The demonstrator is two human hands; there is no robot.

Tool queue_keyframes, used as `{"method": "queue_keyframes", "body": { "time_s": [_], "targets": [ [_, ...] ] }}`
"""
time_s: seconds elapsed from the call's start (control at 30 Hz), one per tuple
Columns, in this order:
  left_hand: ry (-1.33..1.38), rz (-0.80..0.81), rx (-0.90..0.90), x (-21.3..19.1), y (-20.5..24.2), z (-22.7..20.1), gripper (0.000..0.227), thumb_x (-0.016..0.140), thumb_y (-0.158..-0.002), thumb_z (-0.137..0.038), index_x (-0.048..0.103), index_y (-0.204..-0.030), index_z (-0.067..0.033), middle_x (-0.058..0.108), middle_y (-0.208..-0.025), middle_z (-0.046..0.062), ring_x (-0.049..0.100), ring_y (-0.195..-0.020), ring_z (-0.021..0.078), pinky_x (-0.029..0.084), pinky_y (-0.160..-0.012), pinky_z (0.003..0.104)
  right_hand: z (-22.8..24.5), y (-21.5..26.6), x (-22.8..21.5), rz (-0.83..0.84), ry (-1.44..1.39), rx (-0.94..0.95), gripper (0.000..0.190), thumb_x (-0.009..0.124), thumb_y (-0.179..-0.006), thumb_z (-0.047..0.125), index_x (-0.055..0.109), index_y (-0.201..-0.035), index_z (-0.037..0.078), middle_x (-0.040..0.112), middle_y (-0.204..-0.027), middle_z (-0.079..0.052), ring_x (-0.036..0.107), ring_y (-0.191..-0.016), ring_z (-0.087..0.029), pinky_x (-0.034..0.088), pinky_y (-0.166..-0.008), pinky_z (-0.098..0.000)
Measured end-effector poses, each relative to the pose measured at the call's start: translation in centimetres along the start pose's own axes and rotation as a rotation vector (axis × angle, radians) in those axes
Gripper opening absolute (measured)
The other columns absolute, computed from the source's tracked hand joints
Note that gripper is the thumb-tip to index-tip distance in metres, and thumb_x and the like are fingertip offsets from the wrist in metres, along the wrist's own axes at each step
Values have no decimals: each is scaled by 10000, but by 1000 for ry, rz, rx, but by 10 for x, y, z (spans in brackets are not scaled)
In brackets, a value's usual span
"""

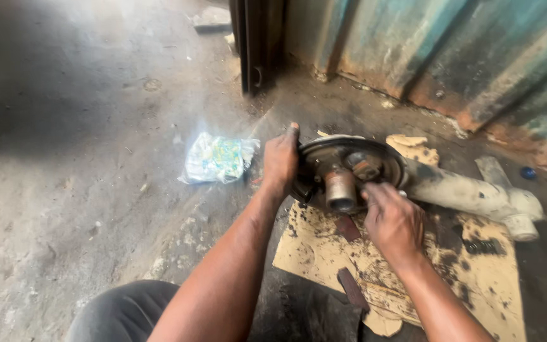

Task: The person cleans a mechanical axle assembly by hand using a cloth and a small brush to remove debris.

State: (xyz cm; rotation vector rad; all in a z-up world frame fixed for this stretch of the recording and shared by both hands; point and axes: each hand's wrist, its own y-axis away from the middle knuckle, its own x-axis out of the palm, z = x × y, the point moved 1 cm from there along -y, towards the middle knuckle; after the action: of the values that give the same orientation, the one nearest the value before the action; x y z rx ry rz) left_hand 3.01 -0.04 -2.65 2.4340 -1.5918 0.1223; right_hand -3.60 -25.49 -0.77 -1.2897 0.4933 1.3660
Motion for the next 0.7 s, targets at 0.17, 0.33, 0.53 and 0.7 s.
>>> {"method": "queue_keyframes", "body": {
  "time_s": [0.17,0.33,0.53,0.7],
  "targets": [
    [-353,-44,382,-3,-26,26,600,498,-1057,-499,605,-776,20,545,-703,64,450,-679,179,422,-683,387,16,6,-8,-211,-6,-236,213,643,-917,46,762,-1093,32,766,-1030,-155,748,-840,-307,616,-711,-395],
    [-253,-40,204,-1,-24,30,621,550,-1018,-507,622,-774,60,570,-692,162,437,-660,240,429,-672,453,20,2,-26,-235,-40,-189,227,644,-921,11,750,-1121,33,732,-1104,-153,716,-891,-310,593,-776,-405],
    [-180,-17,161,4,-14,16,572,562,-1005,-483,589,-700,1,535,-629,72,430,-612,197,404,-594,391,24,2,-27,-240,-29,-158,225,601,-927,6,751,-1095,9,757,-983,-140,711,-748,-286,601,-657,-413],
    [6,-11,24,6,-1,17,486,590,-1008,-429,532,-691,-65,482,-670,3,404,-618,131,388,-543,363,11,14,-5,-39,-20,-2,258,551,-995,-15,771,-1121,34,773,-923,-114,666,-563,-233,537,-465,-427]
  ]
}}
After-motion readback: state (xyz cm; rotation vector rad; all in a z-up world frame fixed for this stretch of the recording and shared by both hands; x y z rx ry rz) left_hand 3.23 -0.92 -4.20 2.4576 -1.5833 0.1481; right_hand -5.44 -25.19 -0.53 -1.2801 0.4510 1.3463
